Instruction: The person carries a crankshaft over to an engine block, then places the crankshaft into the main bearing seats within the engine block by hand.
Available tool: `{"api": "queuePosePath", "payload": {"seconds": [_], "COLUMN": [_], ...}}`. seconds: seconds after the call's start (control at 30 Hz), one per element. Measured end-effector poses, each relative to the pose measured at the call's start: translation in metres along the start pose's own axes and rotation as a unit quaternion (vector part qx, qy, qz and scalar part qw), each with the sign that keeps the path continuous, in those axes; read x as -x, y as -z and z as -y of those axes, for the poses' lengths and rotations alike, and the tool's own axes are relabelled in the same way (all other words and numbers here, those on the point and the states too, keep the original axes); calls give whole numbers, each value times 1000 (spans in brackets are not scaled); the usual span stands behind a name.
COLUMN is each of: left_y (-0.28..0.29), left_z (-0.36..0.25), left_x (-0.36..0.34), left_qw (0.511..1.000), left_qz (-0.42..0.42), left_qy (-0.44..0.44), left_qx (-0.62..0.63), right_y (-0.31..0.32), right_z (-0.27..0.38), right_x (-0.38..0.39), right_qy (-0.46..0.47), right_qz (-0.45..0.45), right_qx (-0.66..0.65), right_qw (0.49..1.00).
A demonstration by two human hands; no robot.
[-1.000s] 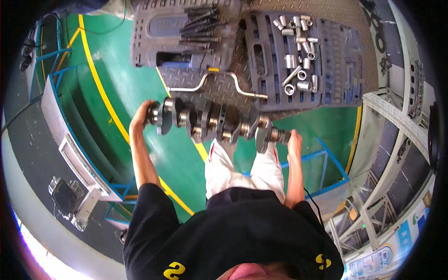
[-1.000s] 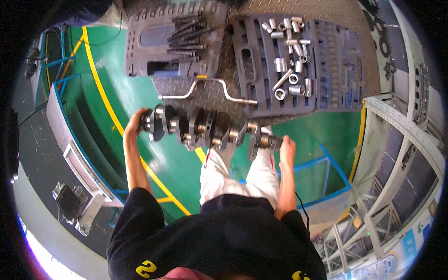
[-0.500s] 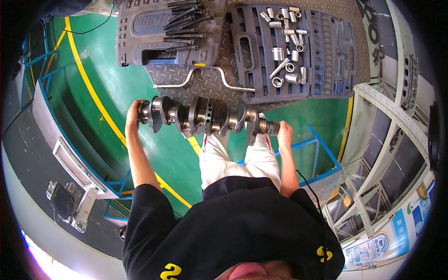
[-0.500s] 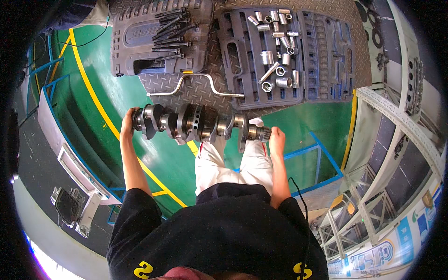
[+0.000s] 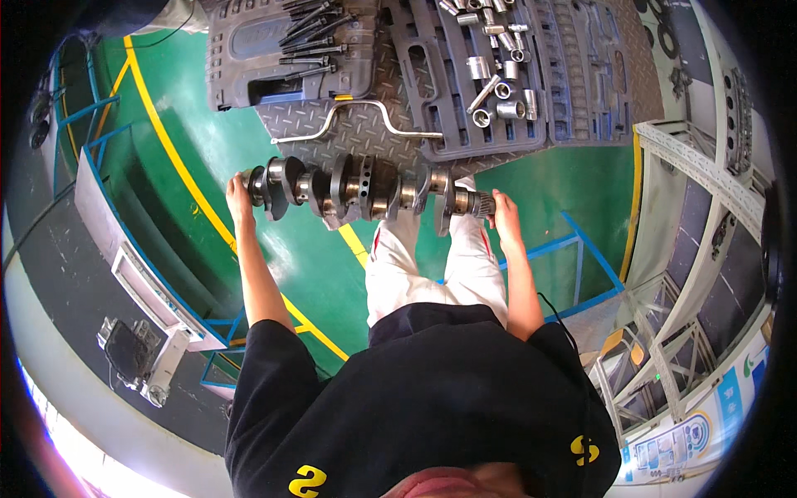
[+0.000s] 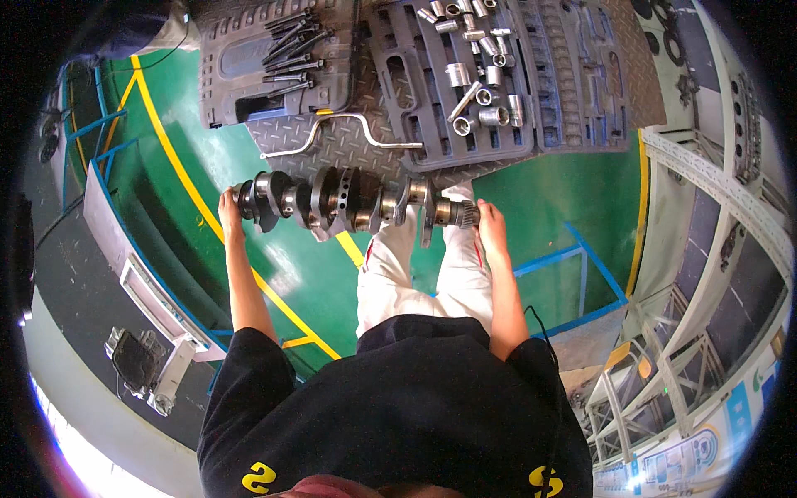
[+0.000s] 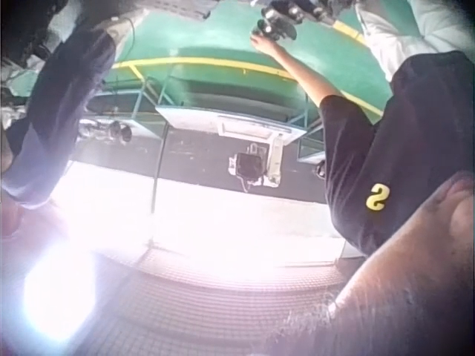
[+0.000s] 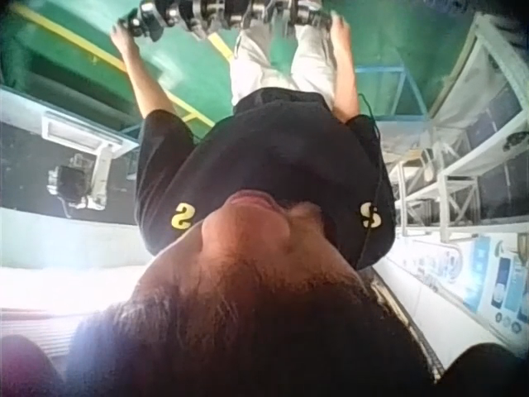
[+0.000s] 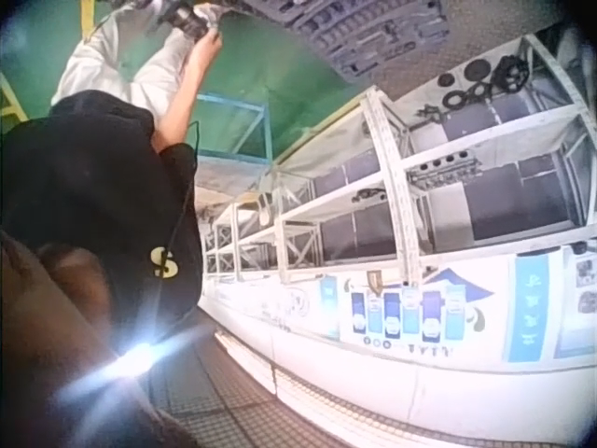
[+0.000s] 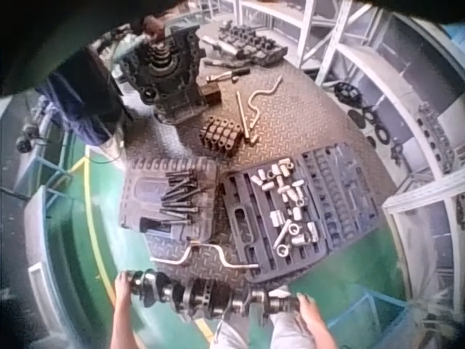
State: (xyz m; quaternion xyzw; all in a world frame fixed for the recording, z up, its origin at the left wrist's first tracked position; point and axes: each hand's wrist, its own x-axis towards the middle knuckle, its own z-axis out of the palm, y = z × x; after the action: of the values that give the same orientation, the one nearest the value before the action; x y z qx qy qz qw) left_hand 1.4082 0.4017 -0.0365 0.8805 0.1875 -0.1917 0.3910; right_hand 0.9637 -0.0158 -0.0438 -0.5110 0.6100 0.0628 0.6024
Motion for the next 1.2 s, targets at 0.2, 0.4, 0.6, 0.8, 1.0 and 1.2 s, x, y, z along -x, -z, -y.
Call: {"api": "queuePosePath", "payload": {"seconds": [0.2, 0.4, 0.6, 0.8, 1.0, 1.2], "left_y": [23, 61, 22, -65, -207, -325], "left_z": [17, 37, 4, -23, -96, -218], "left_x": [23, 93, 196, 317, 416, 473], "left_qw": [987, 972, 970, 974, 964, 939], "left_qz": [-31, -33, -68, -115, -76, -14], "left_qy": [-78, -124, -134, -163, -230, -330], "left_qx": [-140, -198, -192, -111, -109, -97], "right_y": [26, 60, 138, 314, 580, 951], "right_z": [-4, -1, -17, -9, -9, -175], "right_x": [4, 4, -22, -56, -52, -28], "right_qy": [-44, 17, 40, 103, 164, 100], "right_qz": [7, 15, 27, -8, -186, -325], "right_qx": [-47, -108, -122, -133, -155, -88], "right_qw": [998, 994, 991, 986, 956, 936]}}
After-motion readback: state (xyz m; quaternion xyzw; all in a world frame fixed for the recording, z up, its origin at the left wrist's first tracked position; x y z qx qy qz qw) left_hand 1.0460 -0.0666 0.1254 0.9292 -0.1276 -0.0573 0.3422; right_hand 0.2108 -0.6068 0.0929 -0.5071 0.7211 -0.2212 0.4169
